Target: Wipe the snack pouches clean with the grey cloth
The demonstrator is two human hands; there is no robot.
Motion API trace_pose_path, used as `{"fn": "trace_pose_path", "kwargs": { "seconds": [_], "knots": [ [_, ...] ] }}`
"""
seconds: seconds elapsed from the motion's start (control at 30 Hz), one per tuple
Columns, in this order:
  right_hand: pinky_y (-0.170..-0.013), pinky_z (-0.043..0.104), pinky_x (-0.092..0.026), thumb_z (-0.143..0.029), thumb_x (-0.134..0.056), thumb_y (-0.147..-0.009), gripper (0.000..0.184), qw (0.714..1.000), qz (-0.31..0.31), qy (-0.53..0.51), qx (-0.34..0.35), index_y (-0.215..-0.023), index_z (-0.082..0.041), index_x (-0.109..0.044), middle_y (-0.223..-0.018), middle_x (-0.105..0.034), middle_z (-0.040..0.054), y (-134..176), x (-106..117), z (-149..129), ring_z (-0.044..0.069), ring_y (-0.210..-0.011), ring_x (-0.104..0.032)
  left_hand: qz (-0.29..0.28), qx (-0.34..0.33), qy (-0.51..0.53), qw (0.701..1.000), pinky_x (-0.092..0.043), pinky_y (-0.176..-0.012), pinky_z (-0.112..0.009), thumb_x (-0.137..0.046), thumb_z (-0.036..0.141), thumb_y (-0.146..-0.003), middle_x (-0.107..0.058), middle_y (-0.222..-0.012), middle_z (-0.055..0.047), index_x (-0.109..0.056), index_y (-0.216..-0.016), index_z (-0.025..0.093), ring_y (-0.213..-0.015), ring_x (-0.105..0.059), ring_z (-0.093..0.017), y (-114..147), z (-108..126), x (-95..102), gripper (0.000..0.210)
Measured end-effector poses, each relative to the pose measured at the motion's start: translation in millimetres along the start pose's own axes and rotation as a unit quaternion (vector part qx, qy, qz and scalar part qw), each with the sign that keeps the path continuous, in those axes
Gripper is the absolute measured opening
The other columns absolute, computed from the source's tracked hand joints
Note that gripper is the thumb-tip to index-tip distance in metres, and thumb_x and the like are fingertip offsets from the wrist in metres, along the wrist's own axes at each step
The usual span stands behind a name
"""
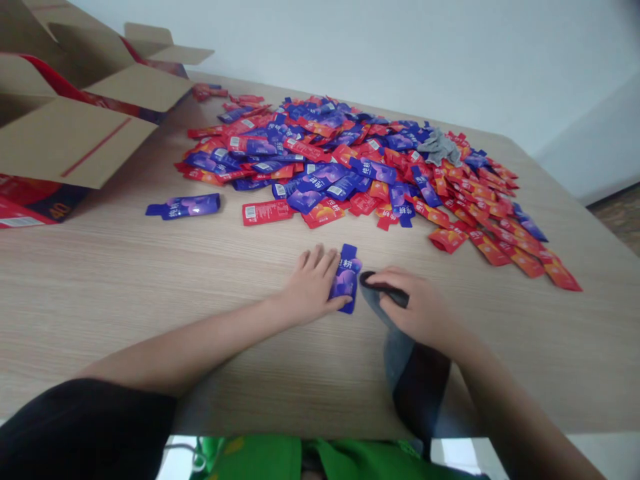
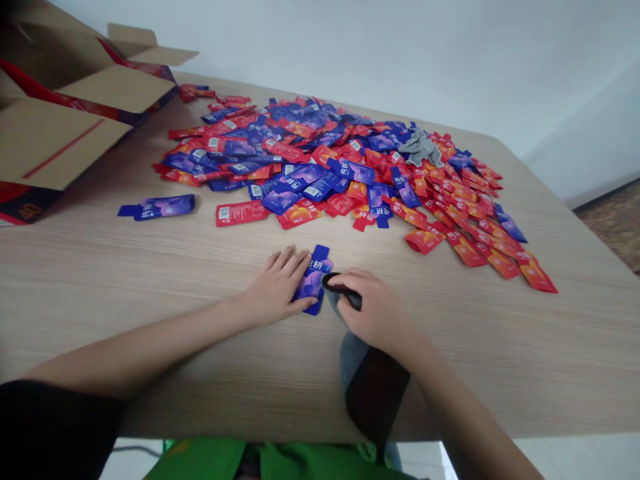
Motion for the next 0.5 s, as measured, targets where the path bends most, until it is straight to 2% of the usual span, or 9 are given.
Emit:
{"fn": "trace_pose_path", "kwargs": {
  "seconds": [0.1, 0.17, 0.27, 0.37, 0.5],
  "knots": [
    [-0.092, 0.036, -0.05, -0.011, -0.053, -0.079, 0.031, 0.996, 0.085, 0.036, -0.009, -0.104, -0.022, -0.068, -0.106, -0.07, 0.0047, -19, 14, 14, 0.02, -0.1, -0.065, -0.017, -0.054, 0.013, 0.998, -0.024, -0.112, -0.055, -0.047, 0.058, -0.092, -0.029, -0.158, -0.015, -0.032, -0.15, 0.016, -0.144, -0.022, -0.039, 4, 6, 3.0, 0.074],
    [-0.091, 0.037, -0.051, -0.013, -0.054, -0.08, 0.03, 0.992, 0.103, 0.065, -0.014, -0.105, -0.021, -0.068, -0.107, -0.07, 0.0051, -29, 10, 20, 0.021, -0.1, -0.065, -0.006, -0.049, 0.008, 0.999, -0.027, -0.109, -0.055, -0.049, 0.051, -0.093, -0.032, -0.156, -0.015, -0.036, -0.148, 0.018, -0.142, -0.026, -0.038, 8, 11, 7.0, 0.065],
    [-0.09, 0.038, -0.051, -0.019, -0.056, -0.085, 0.028, 0.991, 0.084, 0.1, -0.013, -0.109, -0.022, -0.069, -0.107, -0.069, 0.0053, -38, -11, 24, 0.022, -0.1, -0.064, -0.007, -0.035, 0.0, 0.999, -0.034, -0.104, -0.051, -0.047, 0.037, -0.095, -0.043, -0.146, -0.019, -0.04, -0.146, 0.012, -0.133, -0.039, -0.036, 15, 21, 8.9, 0.057],
    [-0.09, 0.038, -0.05, -0.024, -0.056, -0.089, 0.024, 0.987, 0.048, 0.152, -0.004, -0.107, -0.024, -0.072, -0.106, -0.068, 0.0057, -39, -30, 26, 0.022, -0.101, -0.061, -0.003, -0.043, -0.002, 0.999, -0.034, -0.105, -0.049, -0.041, 0.033, -0.097, -0.043, -0.145, -0.021, -0.038, -0.145, 0.006, -0.132, -0.04, -0.034, 21, 30, 6.8, 0.055],
    [-0.084, 0.037, -0.05, -0.02, -0.058, -0.087, 0.022, 0.976, 0.047, 0.207, -0.046, -0.098, -0.027, -0.075, -0.103, -0.066, 0.0052, -38, -27, 42, 0.023, -0.096, -0.06, 0.006, -0.046, -0.008, 0.999, -0.032, -0.107, -0.049, -0.041, 0.039, -0.097, -0.043, -0.146, -0.022, -0.036, -0.145, 0.004, -0.133, -0.038, -0.034, 22, 32, 3.7, 0.06]
  ]
}}
Point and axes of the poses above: each hand's wrist, its own y-axis away from the middle knuckle, its own x-axis out of the back of the hand, z = x × y, the point moved 3 cm from there along -y, towards the middle knuckle
